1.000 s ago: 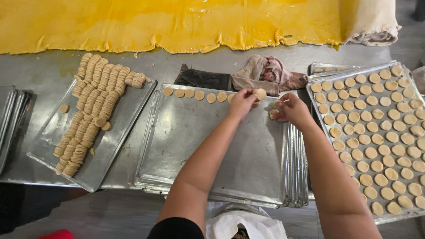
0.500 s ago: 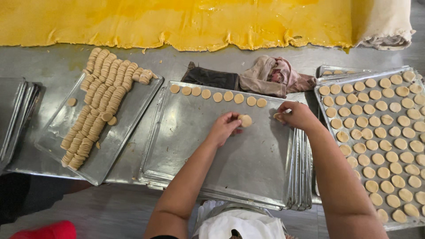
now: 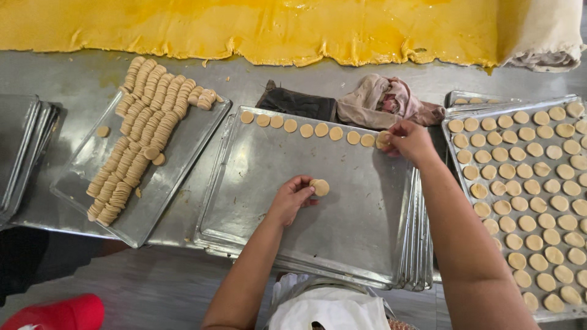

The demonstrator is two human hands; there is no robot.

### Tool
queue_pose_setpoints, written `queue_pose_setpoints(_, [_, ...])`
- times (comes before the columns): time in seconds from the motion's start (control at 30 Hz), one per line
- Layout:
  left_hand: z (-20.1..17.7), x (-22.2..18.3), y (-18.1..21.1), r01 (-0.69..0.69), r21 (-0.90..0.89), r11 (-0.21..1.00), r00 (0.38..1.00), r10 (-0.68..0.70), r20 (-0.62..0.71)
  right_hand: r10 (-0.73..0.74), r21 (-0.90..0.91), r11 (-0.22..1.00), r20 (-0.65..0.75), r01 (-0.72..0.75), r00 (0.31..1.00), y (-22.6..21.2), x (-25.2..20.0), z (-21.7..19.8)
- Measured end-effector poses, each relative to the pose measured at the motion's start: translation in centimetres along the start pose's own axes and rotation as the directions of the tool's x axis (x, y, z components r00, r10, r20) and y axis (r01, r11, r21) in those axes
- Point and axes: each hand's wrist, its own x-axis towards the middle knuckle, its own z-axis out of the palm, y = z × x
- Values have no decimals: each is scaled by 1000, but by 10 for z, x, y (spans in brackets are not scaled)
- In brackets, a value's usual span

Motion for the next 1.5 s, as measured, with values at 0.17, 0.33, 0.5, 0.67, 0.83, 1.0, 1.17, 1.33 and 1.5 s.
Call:
queue_pose_setpoints(0.17, [-3, -9, 1, 21, 35, 999, 999, -20, -37, -174, -287, 951, -185, 116, 967, 8, -9, -38])
queue_pose_setpoints(0.33, [8, -9, 0, 11, 31, 999, 1000, -11, -12, -250, -567, 817, -177, 109, 952, 9, -20, -37])
queue_pose_setpoints(0.5, [24, -4, -1, 11, 10, 1000, 1000, -11, -18, -280, -764, 644, -282, -39, 918, -7, -41, -15])
queue_pose_setpoints(0.67, [42, 6, -1, -83, -10, 996, 990, 81, -119, -266, -419, 884, -85, 207, 960, -32, -80, 20])
queue_pose_setpoints(0.83, [51, 4, 0, -283, 88, 955, 945, 294, -145, -369, 8, 927, 205, 376, 907, -48, -132, 107])
queue_pose_setpoints(1.0, [24, -8, 20, -308, 12, 951, 944, 308, -117, -373, -3, 925, 179, 380, 910, -67, -149, 154])
queue_pose_setpoints(1.17, [-44, -17, 33, -304, 77, 949, 927, 314, -207, -293, -152, 936, 167, 318, 941, -70, -124, 200])
queue_pose_setpoints(1.33, [-130, -24, 61, -286, 106, 952, 908, 304, -288, -379, -467, 787, 149, 403, 913, -75, -62, 278])
queue_pose_setpoints(1.5, [-184, -36, 89, -264, 39, 964, 923, 264, -280, -358, -358, 877, -39, 321, 933, -82, 1, 354])
